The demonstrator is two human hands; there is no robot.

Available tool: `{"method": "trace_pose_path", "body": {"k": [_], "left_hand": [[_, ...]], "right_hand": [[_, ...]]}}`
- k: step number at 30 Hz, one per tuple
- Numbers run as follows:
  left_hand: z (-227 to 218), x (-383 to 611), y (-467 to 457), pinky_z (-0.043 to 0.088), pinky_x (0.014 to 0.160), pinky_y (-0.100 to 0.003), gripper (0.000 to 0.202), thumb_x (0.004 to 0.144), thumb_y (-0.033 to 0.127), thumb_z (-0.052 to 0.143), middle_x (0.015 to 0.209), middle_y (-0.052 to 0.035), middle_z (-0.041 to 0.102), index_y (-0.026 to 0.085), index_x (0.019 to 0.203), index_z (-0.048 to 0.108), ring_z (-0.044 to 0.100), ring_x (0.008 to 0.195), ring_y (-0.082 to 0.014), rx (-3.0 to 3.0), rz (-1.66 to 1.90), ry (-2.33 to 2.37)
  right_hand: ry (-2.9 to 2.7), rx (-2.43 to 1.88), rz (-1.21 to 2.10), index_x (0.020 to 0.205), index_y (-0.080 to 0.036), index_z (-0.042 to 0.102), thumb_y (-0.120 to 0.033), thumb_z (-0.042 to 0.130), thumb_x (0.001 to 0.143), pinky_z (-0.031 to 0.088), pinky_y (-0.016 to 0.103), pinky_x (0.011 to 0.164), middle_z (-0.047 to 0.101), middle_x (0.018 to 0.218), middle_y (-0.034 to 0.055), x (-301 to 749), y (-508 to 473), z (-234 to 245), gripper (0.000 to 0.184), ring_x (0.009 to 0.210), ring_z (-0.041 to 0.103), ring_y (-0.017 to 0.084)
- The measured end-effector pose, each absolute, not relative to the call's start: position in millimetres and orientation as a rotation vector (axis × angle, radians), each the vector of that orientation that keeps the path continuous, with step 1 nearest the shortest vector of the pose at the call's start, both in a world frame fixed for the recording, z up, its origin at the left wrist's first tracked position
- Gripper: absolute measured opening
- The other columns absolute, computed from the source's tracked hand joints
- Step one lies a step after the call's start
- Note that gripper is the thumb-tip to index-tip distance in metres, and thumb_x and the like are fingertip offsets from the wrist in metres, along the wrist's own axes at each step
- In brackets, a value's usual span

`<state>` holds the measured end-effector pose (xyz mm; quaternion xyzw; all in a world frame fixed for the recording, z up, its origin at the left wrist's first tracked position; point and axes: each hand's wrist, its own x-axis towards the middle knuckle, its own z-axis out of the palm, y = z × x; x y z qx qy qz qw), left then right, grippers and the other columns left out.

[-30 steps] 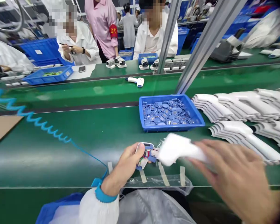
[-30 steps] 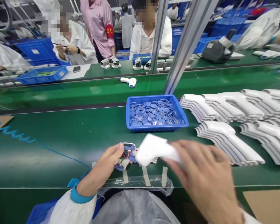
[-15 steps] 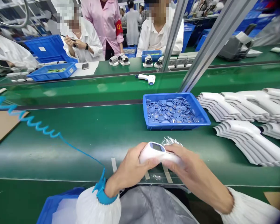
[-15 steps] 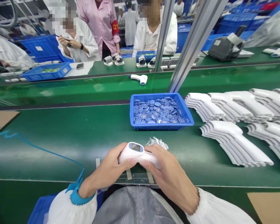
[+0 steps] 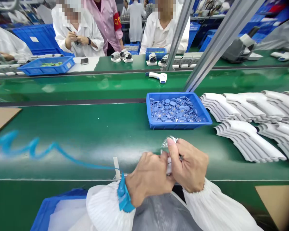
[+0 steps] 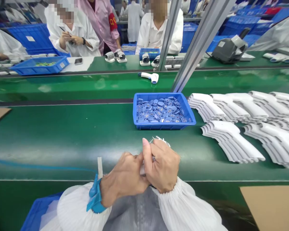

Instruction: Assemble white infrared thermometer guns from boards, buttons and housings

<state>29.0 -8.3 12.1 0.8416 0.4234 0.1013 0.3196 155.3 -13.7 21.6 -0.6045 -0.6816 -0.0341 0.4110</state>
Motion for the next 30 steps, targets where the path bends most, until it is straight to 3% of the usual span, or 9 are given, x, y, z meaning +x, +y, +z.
{"method": "trace_pose_path", "body": {"k": [4, 8, 10, 13, 16, 19, 24, 30], "left_hand": [[8.6, 27.4, -10.0, 0.042, 0.059, -0.038, 0.037, 0.083, 0.038, 0.060, 0.075, -0.0123, 0.070, 0.012, 0.110, 0.063, 0.063, 0.063, -0.0302, 2.185, 0.336, 1.155], [10.0, 25.2, -7.0, 0.042, 0.056, -0.031, 0.022, 0.083, 0.022, 0.055, 0.084, -0.0059, 0.072, 0.019, 0.102, 0.066, 0.063, 0.064, -0.0209, 2.019, 0.439, 0.961], [8.8, 28.9, -9.5, 0.042, 0.056, -0.032, 0.019, 0.081, 0.018, 0.054, 0.081, -0.0061, 0.072, 0.019, 0.095, 0.068, 0.063, 0.064, -0.0213, 2.000, 0.445, 0.910], [4.7, 38.2, -15.9, 0.040, 0.056, -0.037, 0.018, 0.082, 0.021, 0.053, 0.070, -0.0116, 0.069, 0.015, 0.088, 0.069, 0.064, 0.063, -0.0286, 2.016, 0.424, 1.031], [3.4, 42.4, -15.3, 0.041, 0.060, -0.039, 0.021, 0.083, 0.025, 0.057, 0.074, -0.0140, 0.070, 0.013, 0.097, 0.068, 0.066, 0.068, -0.0334, 2.065, 0.406, 1.074], [7.3, 37.9, -5.9, 0.044, 0.062, -0.034, 0.030, 0.084, 0.033, 0.063, 0.087, -0.0095, 0.073, 0.017, 0.110, 0.063, 0.068, 0.073, -0.0281, 1.948, 0.452, 0.943], [11.7, 27.5, 5.9, 0.046, 0.068, -0.030, 0.032, 0.089, 0.039, 0.063, 0.102, -0.0046, 0.072, 0.022, 0.116, 0.058, 0.068, 0.082, -0.0219, 1.737, 0.534, 0.887], [-3.8, 39.9, -7.9, 0.038, 0.060, -0.035, 0.029, 0.089, 0.040, 0.057, 0.083, -0.0109, 0.069, 0.015, 0.106, 0.056, 0.064, 0.065, -0.0257, 2.046, 0.424, 1.122]], "right_hand": [[-1.689, -1.537, -0.122, 0.050, -0.020, 0.037, -0.022, 0.052, 0.097, 0.027, 0.028, 0.050, 0.034, 0.050, -0.0044, 151.3, -12.8, 25.4, 0.050, 0.047, 0.034, 0.008], [-1.795, -1.489, -0.186, 0.051, -0.020, 0.041, -0.023, 0.054, 0.097, 0.031, 0.029, 0.054, 0.040, 0.051, -0.0034, 149.8, -11.2, 25.2, 0.048, 0.052, 0.039, 0.009], [-1.871, -1.443, -0.235, 0.050, -0.020, 0.041, -0.022, 0.056, 0.096, 0.029, 0.029, 0.053, 0.041, 0.050, -0.0034, 150.6, -10.0, 23.5, 0.048, 0.051, 0.039, 0.009], [-1.841, -1.430, -0.246, 0.047, -0.020, 0.037, -0.019, 0.055, 0.095, 0.025, 0.030, 0.049, 0.037, 0.046, -0.0044, 152.0, -7.4, 20.3, 0.052, 0.046, 0.034, 0.008], [-1.718, -1.441, -0.193, 0.046, -0.020, 0.033, -0.018, 0.054, 0.095, 0.023, 0.030, 0.049, 0.033, 0.046, -0.0047, 155.0, -8.7, 20.9, 0.053, 0.045, 0.031, 0.007], [-1.579, -1.523, -0.152, 0.049, -0.020, 0.038, -0.023, 0.054, 0.096, 0.026, 0.029, 0.050, 0.034, 0.048, -0.0042, 161.8, -14.2, 28.4, 0.050, 0.047, 0.032, 0.008], [-1.729, -1.593, 0.130, 0.065, -0.020, 0.061, -0.036, 0.053, 0.098, 0.037, 0.028, 0.057, 0.059, 0.061, 0.0002, 175.3, -13.5, 31.5, 0.037, 0.059, 0.054, 0.012], [-1.713, -1.546, 0.067, 0.056, -0.020, 0.059, -0.028, 0.049, 0.098, 0.032, 0.029, 0.051, 0.058, 0.051, -0.0009, 175.1, -9.2, 5.4, 0.044, 0.046, 0.050, 0.010]]}}
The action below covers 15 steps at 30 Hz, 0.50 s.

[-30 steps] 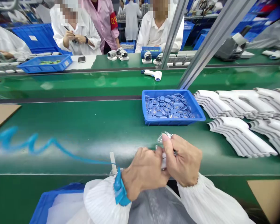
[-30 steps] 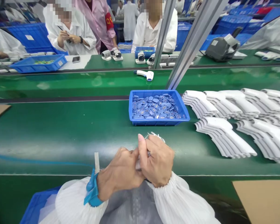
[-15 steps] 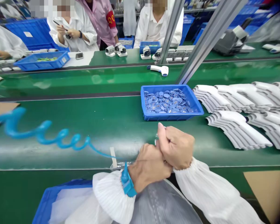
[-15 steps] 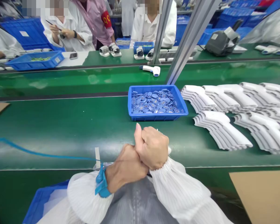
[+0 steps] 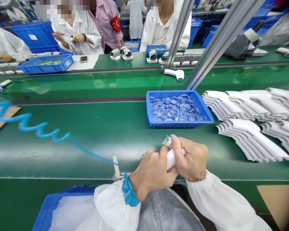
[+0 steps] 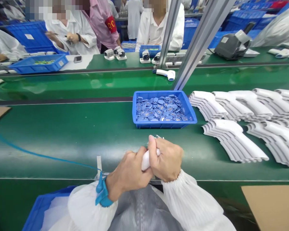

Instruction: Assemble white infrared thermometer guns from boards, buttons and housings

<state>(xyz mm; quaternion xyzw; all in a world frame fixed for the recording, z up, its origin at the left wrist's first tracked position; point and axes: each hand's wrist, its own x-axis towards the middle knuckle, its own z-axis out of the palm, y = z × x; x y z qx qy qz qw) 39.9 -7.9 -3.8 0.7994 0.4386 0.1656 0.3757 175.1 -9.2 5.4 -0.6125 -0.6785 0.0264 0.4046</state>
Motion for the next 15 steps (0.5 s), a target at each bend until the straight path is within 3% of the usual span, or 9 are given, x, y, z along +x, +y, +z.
{"method": "trace_pose_path", "body": {"k": [4, 8, 12, 15], "left_hand": [[9.7, 30.5, -14.6, 0.036, 0.058, -0.033, 0.029, 0.094, 0.045, 0.053, 0.082, -0.0083, 0.069, 0.018, 0.104, 0.057, 0.062, 0.064, -0.0231, 1.977, 0.419, 1.160], [38.2, -20.9, -0.1, 0.038, 0.059, -0.028, 0.030, 0.093, 0.053, 0.057, 0.081, -0.0002, 0.068, 0.024, 0.101, 0.060, 0.060, 0.067, -0.0181, 1.795, 0.447, 1.354], [42.2, -61.8, 25.1, 0.044, 0.078, -0.031, 0.034, 0.087, 0.037, 0.069, 0.110, -0.0017, 0.068, 0.026, 0.116, 0.056, 0.063, 0.092, -0.0220, 1.983, 0.514, 1.596], [32.9, -59.6, 39.3, 0.042, 0.083, -0.036, 0.030, 0.086, 0.026, 0.068, 0.110, -0.0067, 0.068, 0.021, 0.114, 0.058, 0.062, 0.098, -0.0271, 2.329, 0.268, 1.633]], "right_hand": [[-1.768, -1.521, 0.283, 0.057, -0.020, 0.061, -0.032, 0.047, 0.099, 0.035, 0.027, 0.051, 0.057, 0.051, -0.0023, 176.5, -7.1, 22.4, 0.046, 0.047, 0.051, 0.010], [-1.825, -1.598, 0.471, 0.071, -0.022, 0.071, -0.041, 0.049, 0.099, 0.044, 0.025, 0.057, 0.071, 0.067, -0.0024, 198.1, 34.5, 53.0, 0.040, 0.060, 0.065, 0.013], [-2.203, -1.600, 0.271, 0.101, -0.020, 0.074, -0.017, 0.055, 0.094, 0.050, 0.031, 0.083, 0.075, 0.103, 0.0032, 215.6, 110.3, 48.9, 0.020, 0.093, 0.070, 0.019], [-2.419, -1.570, 0.320, 0.090, -0.017, 0.075, -0.004, 0.073, 0.074, 0.051, 0.032, 0.082, 0.075, 0.099, 0.0066, 208.5, 156.0, 28.2, 0.021, 0.094, 0.069, 0.021]]}}
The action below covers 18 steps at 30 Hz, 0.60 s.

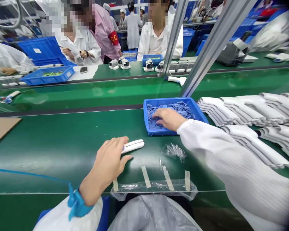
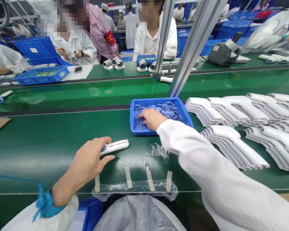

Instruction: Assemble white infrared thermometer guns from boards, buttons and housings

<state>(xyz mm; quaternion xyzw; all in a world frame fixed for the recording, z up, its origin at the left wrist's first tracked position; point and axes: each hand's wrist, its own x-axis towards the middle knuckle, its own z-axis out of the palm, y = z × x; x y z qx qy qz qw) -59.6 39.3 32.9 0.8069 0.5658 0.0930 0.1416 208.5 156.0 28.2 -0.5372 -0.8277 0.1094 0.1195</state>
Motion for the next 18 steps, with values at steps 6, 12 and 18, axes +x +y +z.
{"method": "trace_pose_path", "body": {"k": [6, 12, 18], "left_hand": [[28.1, -52.2, 50.2, 0.041, 0.075, -0.037, 0.022, 0.093, 0.031, 0.057, 0.101, -0.0100, 0.069, 0.018, 0.110, 0.062, 0.062, 0.089, -0.0278, 2.270, 0.186, 1.699], [27.6, -49.3, 47.1, 0.047, 0.072, -0.027, 0.033, 0.095, 0.047, 0.056, 0.104, -0.0062, 0.067, 0.018, 0.111, 0.056, 0.060, 0.087, -0.0184, 1.384, 0.725, 1.241], [26.2, -6.3, 40.5, 0.040, 0.053, -0.022, 0.041, 0.096, 0.054, 0.049, 0.080, -0.0055, 0.064, 0.014, 0.099, 0.058, 0.053, 0.060, -0.0114, 1.041, 0.706, 1.066]], "right_hand": [[-2.492, -1.625, 0.293, 0.081, -0.013, 0.070, -0.013, 0.069, 0.084, 0.051, 0.033, 0.075, 0.071, 0.085, 0.0080, 202.0, 169.5, 19.5, 0.003, 0.078, 0.067, 0.017], [-2.180, -1.496, 0.368, 0.105, -0.020, 0.074, -0.015, 0.051, 0.096, 0.052, 0.027, 0.071, 0.072, 0.091, 0.0042, 202.6, 110.8, 54.3, 0.025, 0.071, 0.067, 0.013], [-1.563, -1.295, 0.596, 0.097, -0.026, 0.077, -0.025, 0.063, 0.092, 0.057, 0.026, 0.070, 0.077, 0.087, -0.0020, 170.2, 50.7, 37.2, 0.015, 0.073, 0.070, 0.013]]}}
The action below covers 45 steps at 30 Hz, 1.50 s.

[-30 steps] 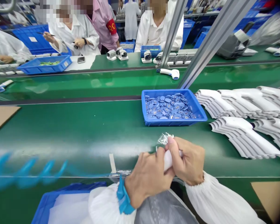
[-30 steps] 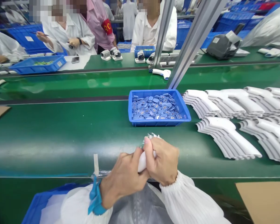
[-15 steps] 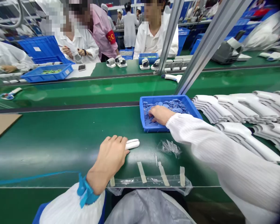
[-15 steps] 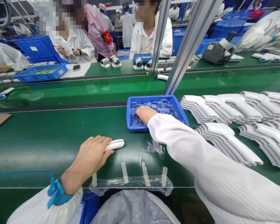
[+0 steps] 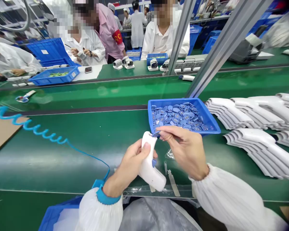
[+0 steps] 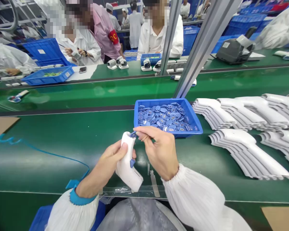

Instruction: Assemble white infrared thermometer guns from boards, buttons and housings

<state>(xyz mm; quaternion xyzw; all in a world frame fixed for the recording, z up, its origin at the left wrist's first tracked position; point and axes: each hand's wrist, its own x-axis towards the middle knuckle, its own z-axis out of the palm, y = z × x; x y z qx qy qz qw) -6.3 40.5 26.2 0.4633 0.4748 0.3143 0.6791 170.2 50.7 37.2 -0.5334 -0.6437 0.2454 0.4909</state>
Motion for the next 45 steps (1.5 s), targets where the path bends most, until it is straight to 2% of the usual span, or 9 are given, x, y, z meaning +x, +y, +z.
{"method": "trace_pose_path", "body": {"k": [10, 14, 20, 27, 30, 34, 39, 42, 45], "left_hand": [[29.7, -10.6, 33.3, 0.041, 0.049, -0.021, 0.044, 0.096, 0.057, 0.047, 0.074, -0.0041, 0.062, 0.014, 0.095, 0.057, 0.052, 0.054, -0.0105, 0.960, 0.546, 1.004], [31.4, -12.5, 32.3, 0.042, 0.051, -0.023, 0.044, 0.096, 0.058, 0.046, 0.080, -0.0034, 0.064, 0.016, 0.104, 0.058, 0.054, 0.059, -0.0125, 1.113, 0.540, 1.022], [38.0, -18.7, 28.7, 0.044, 0.080, -0.029, 0.034, 0.100, 0.043, 0.049, 0.109, -0.0021, 0.069, 0.025, 0.127, 0.058, 0.061, 0.092, -0.0190, 1.770, 0.534, 1.197], [43.0, -24.3, 29.7, 0.042, 0.091, -0.033, 0.036, 0.102, 0.040, 0.047, 0.130, -0.0011, 0.063, 0.030, 0.136, 0.051, 0.059, 0.110, -0.0224, 1.933, 0.460, 1.181], [43.5, -21.9, 31.1, 0.042, 0.085, -0.033, 0.030, 0.103, 0.039, 0.043, 0.115, -0.0006, 0.068, 0.028, 0.129, 0.055, 0.062, 0.097, -0.0207, 2.023, 0.475, 1.154], [35.8, -19.8, 29.6, 0.038, 0.075, -0.036, 0.025, 0.101, 0.037, 0.044, 0.087, -0.0033, 0.068, 0.021, 0.107, 0.062, 0.059, 0.076, -0.0219, 2.281, 0.473, 1.307], [14.8, -26.5, 20.0, 0.037, 0.075, -0.033, 0.024, 0.100, 0.038, 0.048, 0.084, -0.0025, 0.066, 0.021, 0.093, 0.063, 0.056, 0.079, -0.0189, 2.226, 0.732, 1.410], [0.1, -23.5, 14.6, 0.030, 0.059, -0.030, 0.042, 0.098, 0.036, 0.051, 0.060, 0.0010, 0.049, 0.019, 0.061, 0.045, 0.042, 0.060, -0.0136, 1.981, 1.002, 1.809], [-8.9, -15.2, 15.6, 0.022, 0.053, -0.031, 0.052, 0.096, 0.037, 0.054, 0.050, 0.0043, 0.033, 0.018, 0.053, 0.031, 0.027, 0.050, -0.0106, 1.903, 1.021, 1.896]], "right_hand": [[-1.574, -1.247, 0.551, 0.099, -0.030, 0.079, -0.021, 0.063, 0.090, 0.063, 0.037, 0.082, 0.078, 0.096, -0.0027, 169.8, 27.4, 15.5, 0.020, 0.084, 0.075, 0.019], [-1.618, -1.214, 0.554, 0.104, -0.033, 0.077, -0.020, 0.061, 0.091, 0.062, 0.041, 0.090, 0.077, 0.105, -0.0032, 172.5, 24.4, 15.0, 0.024, 0.095, 0.074, 0.022], [-1.592, -1.460, 0.780, 0.106, -0.024, 0.077, -0.033, 0.064, 0.090, 0.063, 0.030, 0.077, 0.078, 0.100, -0.0006, 171.9, 16.6, 23.5, 0.022, 0.085, 0.076, 0.020], [-1.667, -1.466, 0.580, 0.112, -0.026, 0.075, -0.038, 0.061, 0.092, 0.062, 0.039, 0.079, 0.077, 0.106, 0.0021, 166.8, 9.6, 34.2, 0.027, 0.090, 0.075, 0.025], [-1.747, -1.399, 0.557, 0.121, -0.022, 0.070, -0.035, 0.060, 0.094, 0.061, 0.035, 0.082, 0.075, 0.113, 0.0038, 162.7, 9.7, 30.7, 0.032, 0.093, 0.074, 0.022], [-1.733, -1.411, 0.533, 0.113, -0.018, 0.070, -0.029, 0.054, 0.098, 0.056, 0.027, 0.081, 0.077, 0.100, 0.0040, 158.0, 6.6, 16.0, 0.025, 0.088, 0.072, 0.017], [-1.672, -1.515, 0.872, 0.116, -0.024, 0.061, -0.039, 0.048, 0.100, 0.051, 0.023, 0.065, 0.072, 0.095, 0.0004, 163.3, -5.7, 18.9, 0.026, 0.079, 0.067, 0.013], [-1.811, -1.524, 1.058, 0.108, -0.025, 0.060, -0.039, 0.048, 0.099, 0.045, 0.024, 0.057, 0.068, 0.082, -0.0018, 161.3, -6.8, 29.1, 0.020, 0.070, 0.062, 0.013], [-2.031, -1.510, 1.157, 0.084, -0.023, 0.060, -0.035, 0.055, 0.095, 0.039, 0.025, 0.055, 0.062, 0.067, -0.0039, 152.0, -6.6, 28.8, 0.017, 0.057, 0.054, 0.012]]}}
